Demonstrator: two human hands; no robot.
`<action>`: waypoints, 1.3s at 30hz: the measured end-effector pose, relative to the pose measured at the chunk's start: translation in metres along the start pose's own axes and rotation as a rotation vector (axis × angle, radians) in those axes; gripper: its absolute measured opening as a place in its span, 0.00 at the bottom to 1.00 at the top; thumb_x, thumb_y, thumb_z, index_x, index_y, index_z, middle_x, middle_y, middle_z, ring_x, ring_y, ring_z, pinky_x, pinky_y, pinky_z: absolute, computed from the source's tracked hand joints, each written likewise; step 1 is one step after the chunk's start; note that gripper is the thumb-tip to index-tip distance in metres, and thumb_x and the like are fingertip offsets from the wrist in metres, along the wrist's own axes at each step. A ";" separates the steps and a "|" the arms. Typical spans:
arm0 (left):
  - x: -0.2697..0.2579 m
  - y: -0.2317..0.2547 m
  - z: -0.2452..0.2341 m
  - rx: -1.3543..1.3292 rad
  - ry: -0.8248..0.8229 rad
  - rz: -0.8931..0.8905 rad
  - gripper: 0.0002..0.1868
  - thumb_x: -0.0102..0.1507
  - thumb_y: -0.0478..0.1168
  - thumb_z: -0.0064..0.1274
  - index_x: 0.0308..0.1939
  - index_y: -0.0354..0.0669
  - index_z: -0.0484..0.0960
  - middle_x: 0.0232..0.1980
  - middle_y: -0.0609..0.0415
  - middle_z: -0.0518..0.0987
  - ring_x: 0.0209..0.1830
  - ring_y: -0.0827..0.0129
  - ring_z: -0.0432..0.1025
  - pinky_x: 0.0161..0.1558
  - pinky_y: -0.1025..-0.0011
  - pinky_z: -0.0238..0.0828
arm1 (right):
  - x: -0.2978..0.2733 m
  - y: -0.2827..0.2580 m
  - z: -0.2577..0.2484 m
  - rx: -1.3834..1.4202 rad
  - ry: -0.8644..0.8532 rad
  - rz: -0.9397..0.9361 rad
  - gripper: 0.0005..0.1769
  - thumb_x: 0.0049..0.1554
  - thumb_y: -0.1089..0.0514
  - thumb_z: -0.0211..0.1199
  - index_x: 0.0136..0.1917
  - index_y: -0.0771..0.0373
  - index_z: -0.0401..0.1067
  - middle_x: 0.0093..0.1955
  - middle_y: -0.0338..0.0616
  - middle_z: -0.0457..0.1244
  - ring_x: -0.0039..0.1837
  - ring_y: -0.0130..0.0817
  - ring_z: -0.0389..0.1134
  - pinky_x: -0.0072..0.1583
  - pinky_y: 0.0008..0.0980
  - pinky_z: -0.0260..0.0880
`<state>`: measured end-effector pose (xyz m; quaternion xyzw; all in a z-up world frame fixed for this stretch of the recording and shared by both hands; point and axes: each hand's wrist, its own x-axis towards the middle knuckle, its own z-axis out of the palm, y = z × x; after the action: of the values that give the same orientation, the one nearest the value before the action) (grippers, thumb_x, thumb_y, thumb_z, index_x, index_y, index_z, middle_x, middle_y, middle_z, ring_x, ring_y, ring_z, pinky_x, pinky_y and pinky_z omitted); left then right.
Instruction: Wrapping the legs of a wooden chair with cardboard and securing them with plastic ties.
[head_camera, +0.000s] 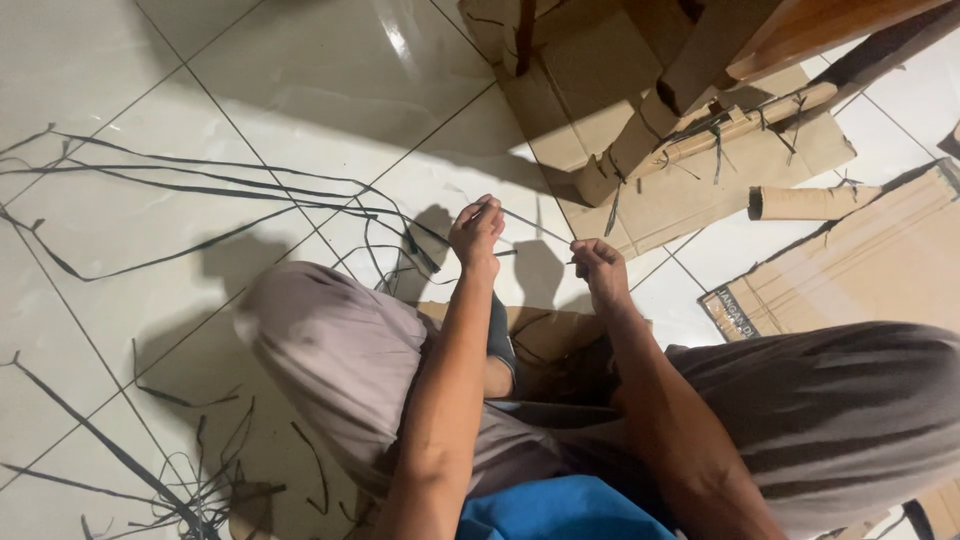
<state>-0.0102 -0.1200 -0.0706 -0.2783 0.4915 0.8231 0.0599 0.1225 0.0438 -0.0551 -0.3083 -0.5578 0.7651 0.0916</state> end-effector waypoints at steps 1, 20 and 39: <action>0.001 -0.001 -0.001 0.000 -0.001 -0.003 0.22 0.53 0.36 0.72 0.50 0.41 0.86 0.42 0.45 0.83 0.37 0.63 0.80 0.50 0.59 0.79 | 0.000 0.004 -0.004 -0.001 0.002 0.001 0.08 0.57 0.56 0.68 0.43 0.63 0.75 0.32 0.43 0.62 0.31 0.24 0.59 0.36 0.21 0.55; -0.023 0.026 0.004 0.232 0.068 0.083 0.16 0.55 0.41 0.67 0.46 0.47 0.87 0.37 0.51 0.86 0.35 0.68 0.82 0.42 0.68 0.81 | 0.024 0.046 -0.059 -0.342 0.428 0.058 0.07 0.58 0.52 0.66 0.49 0.53 0.76 0.41 0.39 0.66 0.44 0.32 0.64 0.45 0.28 0.62; -0.064 -0.068 0.053 0.342 -0.235 -0.022 0.13 0.56 0.38 0.65 0.44 0.40 0.86 0.35 0.46 0.84 0.32 0.73 0.79 0.37 0.77 0.81 | -0.027 -0.013 -0.024 0.034 0.100 0.076 0.12 0.63 0.51 0.64 0.44 0.61 0.71 0.32 0.33 0.53 0.29 0.18 0.54 0.30 0.18 0.57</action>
<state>0.0475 -0.0297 -0.0717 -0.1712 0.6106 0.7538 0.1722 0.1548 0.0541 -0.0376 -0.3655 -0.5271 0.7612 0.0954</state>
